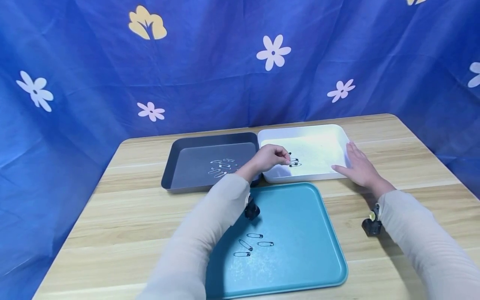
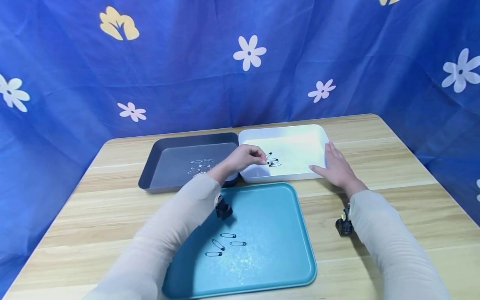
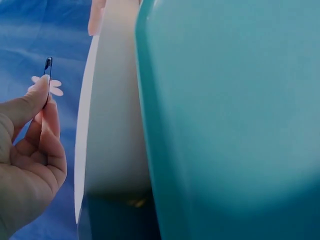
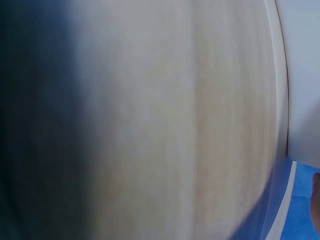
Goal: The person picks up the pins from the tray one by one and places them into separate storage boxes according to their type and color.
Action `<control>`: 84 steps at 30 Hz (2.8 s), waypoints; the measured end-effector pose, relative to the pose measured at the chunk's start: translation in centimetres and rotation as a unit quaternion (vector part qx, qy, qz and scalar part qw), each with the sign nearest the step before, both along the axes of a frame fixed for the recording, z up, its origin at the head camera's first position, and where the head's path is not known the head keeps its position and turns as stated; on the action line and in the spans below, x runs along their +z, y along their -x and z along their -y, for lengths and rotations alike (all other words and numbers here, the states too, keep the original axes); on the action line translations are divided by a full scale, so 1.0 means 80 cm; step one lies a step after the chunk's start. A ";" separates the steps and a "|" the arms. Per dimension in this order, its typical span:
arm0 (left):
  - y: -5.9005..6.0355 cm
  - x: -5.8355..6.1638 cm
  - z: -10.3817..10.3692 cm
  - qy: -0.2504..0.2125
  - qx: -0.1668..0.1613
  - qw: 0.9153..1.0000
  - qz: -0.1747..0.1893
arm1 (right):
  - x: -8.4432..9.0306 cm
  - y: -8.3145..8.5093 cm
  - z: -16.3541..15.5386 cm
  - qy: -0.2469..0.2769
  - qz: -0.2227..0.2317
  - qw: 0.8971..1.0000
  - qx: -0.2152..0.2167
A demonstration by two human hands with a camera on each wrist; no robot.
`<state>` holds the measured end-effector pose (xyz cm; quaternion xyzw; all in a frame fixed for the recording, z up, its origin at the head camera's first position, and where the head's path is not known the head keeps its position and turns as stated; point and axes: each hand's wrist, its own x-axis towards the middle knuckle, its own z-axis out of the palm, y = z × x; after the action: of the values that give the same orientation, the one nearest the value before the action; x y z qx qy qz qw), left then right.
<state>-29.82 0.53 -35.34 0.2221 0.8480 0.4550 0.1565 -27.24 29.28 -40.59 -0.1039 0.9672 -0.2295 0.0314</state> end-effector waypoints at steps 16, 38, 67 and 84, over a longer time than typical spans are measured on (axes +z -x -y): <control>0.025 -0.025 -0.061 0.077 0.082 0.993 -0.020 | 0.002 0.001 0.002 -0.004 -0.008 1.000 0.004; 0.033 -0.035 -0.079 0.157 0.128 0.978 -0.052 | 0.004 0.000 0.001 -0.004 0.000 1.000 -0.004; -0.025 0.003 -0.005 0.078 0.049 0.995 -0.031 | 0.003 0.000 0.001 -0.009 0.002 1.000 -0.003; -0.094 0.021 0.065 0.073 -0.023 0.997 -0.028 | 0.001 0.001 0.000 -0.007 -0.003 1.000 -0.005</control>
<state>-22.34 -4.70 -33.62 0.2425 0.8776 0.3819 0.1585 -27.35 29.26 -40.48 -0.1000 0.9693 -0.2229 0.0279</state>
